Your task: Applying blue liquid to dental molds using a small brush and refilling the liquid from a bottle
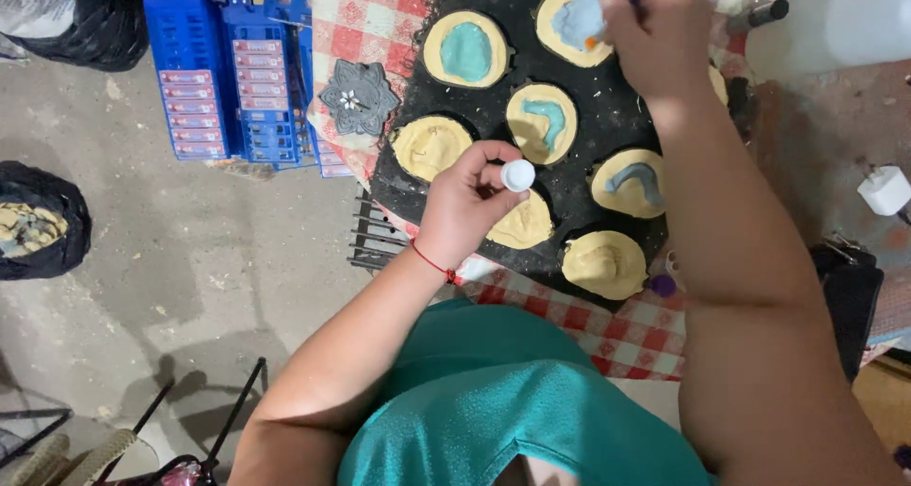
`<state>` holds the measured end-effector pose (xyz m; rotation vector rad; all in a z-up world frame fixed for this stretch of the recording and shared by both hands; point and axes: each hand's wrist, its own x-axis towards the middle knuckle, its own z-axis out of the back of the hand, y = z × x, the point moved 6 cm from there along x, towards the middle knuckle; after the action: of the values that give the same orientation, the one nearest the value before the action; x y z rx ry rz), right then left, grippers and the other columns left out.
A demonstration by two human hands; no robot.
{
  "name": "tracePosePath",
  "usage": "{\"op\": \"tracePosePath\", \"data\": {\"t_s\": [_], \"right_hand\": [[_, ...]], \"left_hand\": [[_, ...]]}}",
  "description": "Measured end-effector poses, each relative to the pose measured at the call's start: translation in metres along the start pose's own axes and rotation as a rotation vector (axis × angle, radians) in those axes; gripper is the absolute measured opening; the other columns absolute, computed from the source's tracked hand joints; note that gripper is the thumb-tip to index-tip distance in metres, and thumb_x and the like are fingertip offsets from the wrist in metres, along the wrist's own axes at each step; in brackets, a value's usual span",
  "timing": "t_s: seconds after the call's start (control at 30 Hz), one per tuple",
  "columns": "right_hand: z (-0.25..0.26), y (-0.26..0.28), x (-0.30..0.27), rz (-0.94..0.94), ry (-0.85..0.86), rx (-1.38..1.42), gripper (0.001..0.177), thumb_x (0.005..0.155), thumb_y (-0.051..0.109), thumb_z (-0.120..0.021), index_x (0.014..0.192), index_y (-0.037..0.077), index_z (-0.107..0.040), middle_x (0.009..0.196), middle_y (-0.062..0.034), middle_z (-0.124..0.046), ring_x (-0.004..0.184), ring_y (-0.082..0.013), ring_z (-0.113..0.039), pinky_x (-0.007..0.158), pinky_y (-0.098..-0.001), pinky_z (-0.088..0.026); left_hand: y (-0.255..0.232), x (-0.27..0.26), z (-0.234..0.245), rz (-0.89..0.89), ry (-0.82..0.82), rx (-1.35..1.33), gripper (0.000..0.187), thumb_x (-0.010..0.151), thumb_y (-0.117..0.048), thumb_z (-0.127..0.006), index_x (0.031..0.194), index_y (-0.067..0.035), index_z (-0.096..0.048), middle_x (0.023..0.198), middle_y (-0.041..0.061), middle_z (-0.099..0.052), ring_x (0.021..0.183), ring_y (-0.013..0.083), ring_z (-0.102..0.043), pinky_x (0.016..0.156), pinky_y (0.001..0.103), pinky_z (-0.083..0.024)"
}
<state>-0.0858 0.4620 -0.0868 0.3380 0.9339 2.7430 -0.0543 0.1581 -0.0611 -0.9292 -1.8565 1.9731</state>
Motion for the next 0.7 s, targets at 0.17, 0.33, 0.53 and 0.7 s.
{"op": "tracePosePath", "data": {"t_s": [0.17, 0.33, 0.53, 0.7], "right_hand": [[-0.019, -0.035, 0.019, 0.172, -0.180, -0.133, 0.052, 0.122, 0.018, -0.076, 0.076, 0.012, -0.052, 0.067, 0.0011, -0.048, 0.069, -0.0163, -0.048, 0.067, -0.0383, -0.038], [-0.008, -0.024, 0.011, 0.218, -0.159, -0.128, 0.074, 0.125, 0.014, -0.079, 0.064, 0.009, -0.039, 0.057, -0.0028, -0.033, 0.055, -0.0190, -0.037, 0.059, -0.0418, -0.028], [-0.003, -0.029, 0.014, 0.211, -0.189, -0.065, 0.066, 0.124, 0.003, -0.075, 0.074, 0.006, -0.032, 0.064, -0.0063, -0.027, 0.063, -0.0200, -0.028, 0.064, -0.0425, -0.025], [-0.021, -0.048, 0.018, 0.118, -0.126, -0.220, 0.070, 0.125, 0.025, -0.081, 0.067, 0.009, -0.044, 0.058, -0.0037, -0.036, 0.059, -0.0196, -0.041, 0.062, -0.0430, -0.034]], "left_hand": [[-0.001, -0.004, 0.000, 0.026, 0.017, 0.036, 0.037, 0.088, -0.006, -0.083, 0.117, -0.021, -0.064, 0.081, -0.008, -0.072, 0.081, 0.0035, -0.063, 0.083, 0.024, -0.052], [0.002, -0.003, 0.003, 0.039, 0.016, 0.015, 0.037, 0.087, -0.005, -0.083, 0.116, -0.020, -0.064, 0.082, -0.008, -0.073, 0.080, 0.0026, -0.061, 0.081, 0.023, -0.050], [0.003, -0.004, -0.003, 0.057, 0.050, 0.034, 0.040, 0.087, -0.003, -0.084, 0.117, -0.023, -0.065, 0.079, -0.008, -0.069, 0.083, 0.0044, -0.064, 0.087, 0.025, -0.052], [0.003, -0.006, -0.002, 0.062, 0.050, 0.054, 0.040, 0.085, -0.004, -0.083, 0.116, -0.022, -0.065, 0.079, -0.008, -0.068, 0.077, 0.0033, -0.059, 0.082, 0.023, -0.048]]}}
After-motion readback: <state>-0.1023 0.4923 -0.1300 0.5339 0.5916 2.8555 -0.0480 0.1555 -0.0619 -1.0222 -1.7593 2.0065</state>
